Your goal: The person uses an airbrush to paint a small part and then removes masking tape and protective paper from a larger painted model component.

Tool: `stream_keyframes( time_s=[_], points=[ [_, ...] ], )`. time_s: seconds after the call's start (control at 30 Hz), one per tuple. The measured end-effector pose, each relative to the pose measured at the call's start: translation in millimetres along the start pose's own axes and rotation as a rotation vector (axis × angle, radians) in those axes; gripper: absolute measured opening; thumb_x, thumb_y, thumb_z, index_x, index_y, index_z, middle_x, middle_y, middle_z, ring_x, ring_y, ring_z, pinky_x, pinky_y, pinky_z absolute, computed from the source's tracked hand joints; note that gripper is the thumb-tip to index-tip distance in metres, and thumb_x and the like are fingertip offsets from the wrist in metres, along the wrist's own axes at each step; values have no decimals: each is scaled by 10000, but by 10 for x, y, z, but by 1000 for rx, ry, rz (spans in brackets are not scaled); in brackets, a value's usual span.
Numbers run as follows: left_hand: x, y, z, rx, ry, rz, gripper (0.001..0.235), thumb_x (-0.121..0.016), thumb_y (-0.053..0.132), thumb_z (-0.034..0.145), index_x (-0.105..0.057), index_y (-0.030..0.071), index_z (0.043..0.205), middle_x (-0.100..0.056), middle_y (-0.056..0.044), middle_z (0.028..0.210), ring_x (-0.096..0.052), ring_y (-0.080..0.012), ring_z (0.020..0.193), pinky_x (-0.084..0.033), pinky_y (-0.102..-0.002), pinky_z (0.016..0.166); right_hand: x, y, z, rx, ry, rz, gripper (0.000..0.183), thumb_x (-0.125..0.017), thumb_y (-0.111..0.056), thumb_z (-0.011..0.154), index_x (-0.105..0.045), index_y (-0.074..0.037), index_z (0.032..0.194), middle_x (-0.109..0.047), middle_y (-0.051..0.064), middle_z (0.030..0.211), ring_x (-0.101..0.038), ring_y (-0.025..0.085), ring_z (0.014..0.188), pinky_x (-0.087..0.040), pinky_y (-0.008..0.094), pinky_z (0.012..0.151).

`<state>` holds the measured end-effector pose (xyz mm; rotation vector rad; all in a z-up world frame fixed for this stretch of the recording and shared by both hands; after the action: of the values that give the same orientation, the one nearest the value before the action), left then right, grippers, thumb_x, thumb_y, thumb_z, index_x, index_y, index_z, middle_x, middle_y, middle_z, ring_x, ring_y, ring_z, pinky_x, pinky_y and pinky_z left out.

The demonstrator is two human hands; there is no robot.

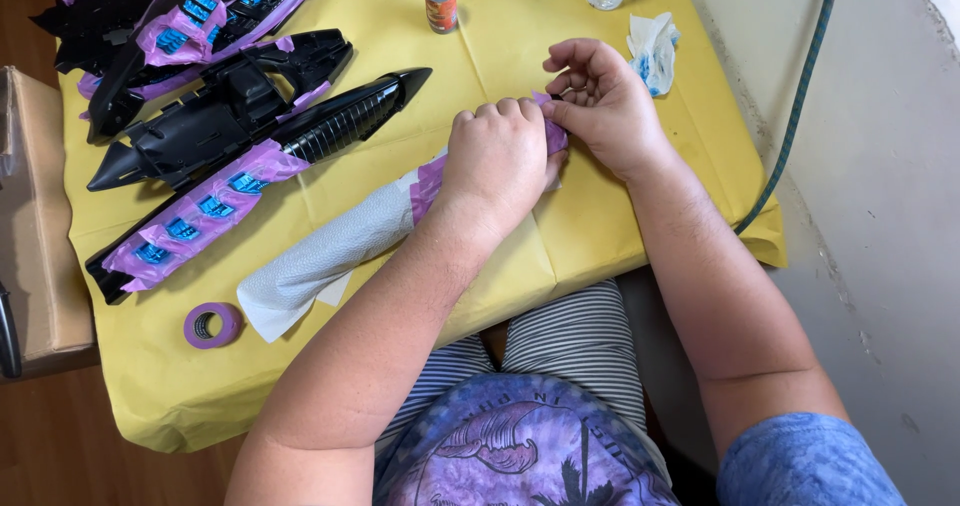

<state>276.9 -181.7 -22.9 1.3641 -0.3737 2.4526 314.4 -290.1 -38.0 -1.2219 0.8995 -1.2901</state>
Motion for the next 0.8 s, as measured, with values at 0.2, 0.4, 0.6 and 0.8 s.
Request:
stream_keyframes(
  time_s=[0.2,0.4,0.6,0.8],
  points=[
    [-39,-12,9,10,-27,2,594,-771,728,713,-639,170,870,-658,10,728,-665,-199,642,-482,-379,569,-42,38,-50,-86,-115,93,653,-726,100,870,-469,-78,1443,-574,77,1266,-567,133,1168,-540,218,988],
    [-24,-17,18,-3,-59,-42,524,-756,662,740,-642,168,871,-674,1,753,-684,-218,665,-500,-396,577,-76,65,-23,-37,-114,87,611,-703,70,908,-449,-53,1449,-578,91,1248,-568,138,1164,-521,234,1036],
    [13,-30,10,11,-14,1,564,-762,686,725,-627,158,867,-670,5,737,-683,-206,646,-503,-378,577,-56,-83,-98,156,-230,-85,410,-764,59,867,-653,-65,1241,-517,138,1384,-434,241,1437,-444,340,1160],
    [49,-52,25,18,-144,-149,1021,-812,590,734,-443,-30,1457,-702,-106,825,-745,-320,778,-584,-469,704,-109,-336,-168,368,-224,-392,276,-682,-70,1017,-699,1,1283,-635,210,1304,-638,376,1202,-490,486,1030]
  ],
)
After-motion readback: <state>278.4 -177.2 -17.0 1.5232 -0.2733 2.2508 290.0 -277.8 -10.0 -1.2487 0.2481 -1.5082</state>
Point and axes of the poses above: each hand's wrist, its own z-axis towards the middle knuckle, its own x-axis out of the back of the hand, y = z × x, the point moved 10 cm from there along z, towards the middle knuckle
